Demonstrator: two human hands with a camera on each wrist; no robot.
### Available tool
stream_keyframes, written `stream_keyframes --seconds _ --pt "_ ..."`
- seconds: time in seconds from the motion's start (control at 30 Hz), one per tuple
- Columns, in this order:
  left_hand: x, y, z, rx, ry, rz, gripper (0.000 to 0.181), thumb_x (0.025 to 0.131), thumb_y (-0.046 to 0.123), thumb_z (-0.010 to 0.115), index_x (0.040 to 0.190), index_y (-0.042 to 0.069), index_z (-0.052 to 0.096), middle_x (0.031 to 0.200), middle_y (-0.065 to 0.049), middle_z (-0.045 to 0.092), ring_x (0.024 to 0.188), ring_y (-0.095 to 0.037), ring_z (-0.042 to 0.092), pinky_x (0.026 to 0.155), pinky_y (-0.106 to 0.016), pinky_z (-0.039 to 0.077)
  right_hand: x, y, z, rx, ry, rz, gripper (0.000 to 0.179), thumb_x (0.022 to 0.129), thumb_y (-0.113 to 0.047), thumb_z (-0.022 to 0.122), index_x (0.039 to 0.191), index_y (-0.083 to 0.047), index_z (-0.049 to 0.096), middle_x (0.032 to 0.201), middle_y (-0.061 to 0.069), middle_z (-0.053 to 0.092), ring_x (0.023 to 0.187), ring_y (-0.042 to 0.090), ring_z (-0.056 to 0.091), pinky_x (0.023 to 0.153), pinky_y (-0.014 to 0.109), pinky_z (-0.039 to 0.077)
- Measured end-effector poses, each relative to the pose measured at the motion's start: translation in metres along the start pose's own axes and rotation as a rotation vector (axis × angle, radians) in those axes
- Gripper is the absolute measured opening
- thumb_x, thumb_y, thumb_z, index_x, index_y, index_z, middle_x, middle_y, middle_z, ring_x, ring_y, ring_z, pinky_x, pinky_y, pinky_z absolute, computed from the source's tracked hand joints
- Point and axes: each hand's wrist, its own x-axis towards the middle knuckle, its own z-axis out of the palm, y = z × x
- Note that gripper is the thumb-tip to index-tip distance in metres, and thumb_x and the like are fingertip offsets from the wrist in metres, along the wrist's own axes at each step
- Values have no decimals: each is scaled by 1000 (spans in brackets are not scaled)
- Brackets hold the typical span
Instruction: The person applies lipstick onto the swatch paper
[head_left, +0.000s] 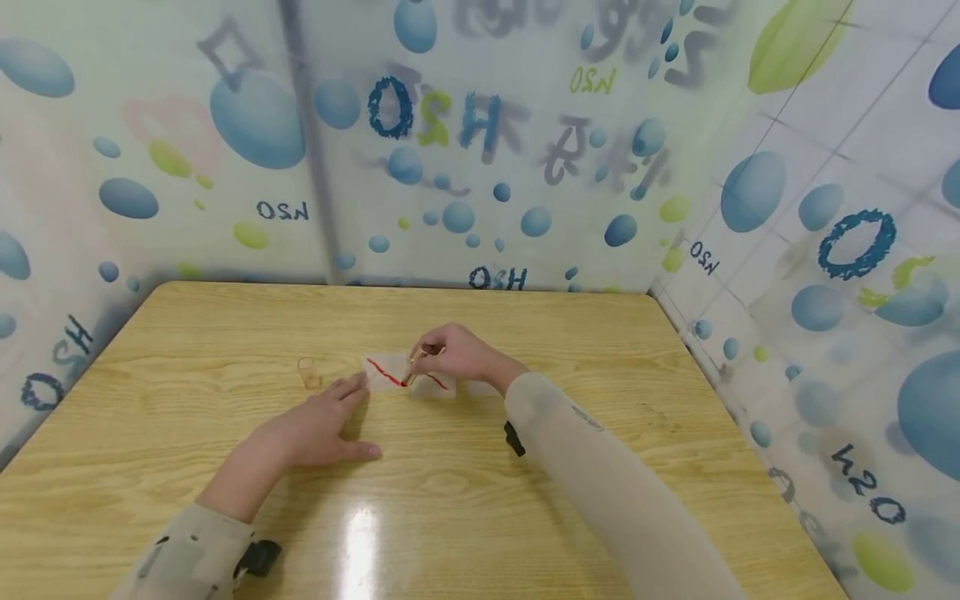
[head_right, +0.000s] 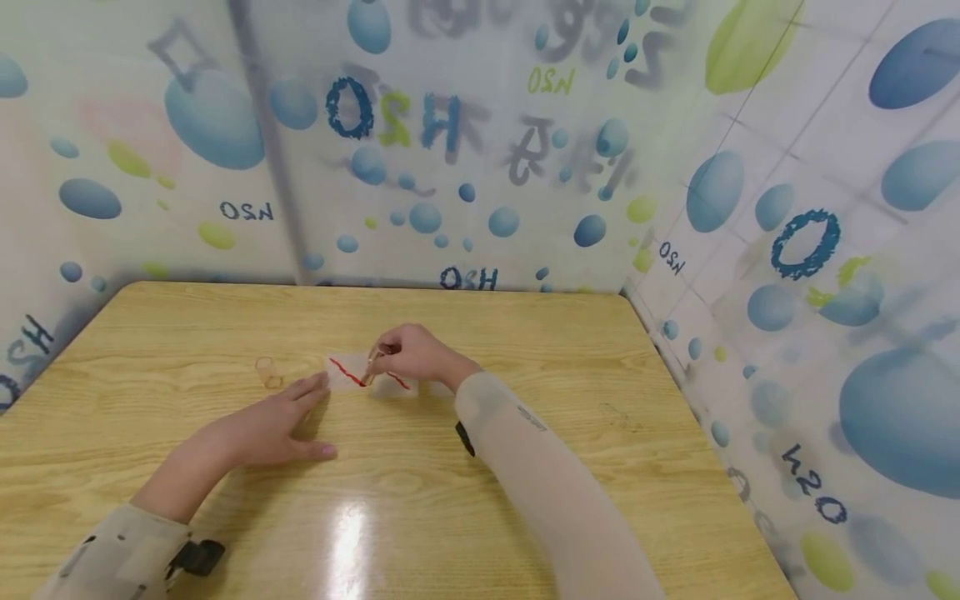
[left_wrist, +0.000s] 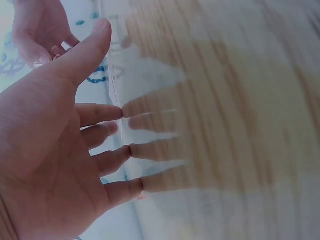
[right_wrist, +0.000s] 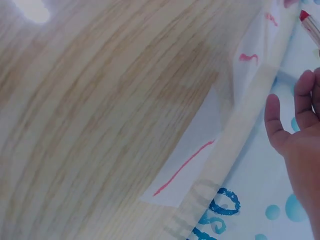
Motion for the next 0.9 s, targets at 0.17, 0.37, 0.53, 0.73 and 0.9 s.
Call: stream_keyframes --seconds 0.17,0.37,0.53,0.73,0.9 --pt "-1 0 -1 6 -6 -6 101 85 65 62 152 -3 28 160 -26 18 145 -49 21 113 -64 28 -7 -2 0 53 -12 -10 11 92 -30 67 90 -21 71 103 -8 69 78 13 51 66 29 40" --pt "-4 7 -12 -3 -1 -25 96 88 64 58 152 -2 29 158 -29 23 142 -49 29 110 -64 32 -20 -11 -2 94 17 -38 21 92 -34 67 106 -20 73 88 -1 63 71 14 46 64 29 41" --pt "-6 19 -25 -118 81 -39 95 86 69 57 151 2 35 151 -21 42 131 -39 50 103 -58 43 -33 -18 -8 177 68 -87 25 92 -36 68 111 -21 71 93 1 66 78 15 56 74 34 52" --pt "-4 37 -32 -514 202 -69 72 84 64 65 138 18 52 135 -7 60 122 -29 60 94 -45 53 -49 -24 -11 330 141 -165 25 93 -32 68 115 -21 70 109 3 69 90 20 67 82 34 56" --pt "-3 58 -34 -800 248 -73 64 82 58 71 134 26 54 124 0 65 112 -18 64 96 -40 52 -61 -33 -11 398 199 -233 31 93 -28 68 119 -11 68 117 3 68 97 20 69 84 34 56"
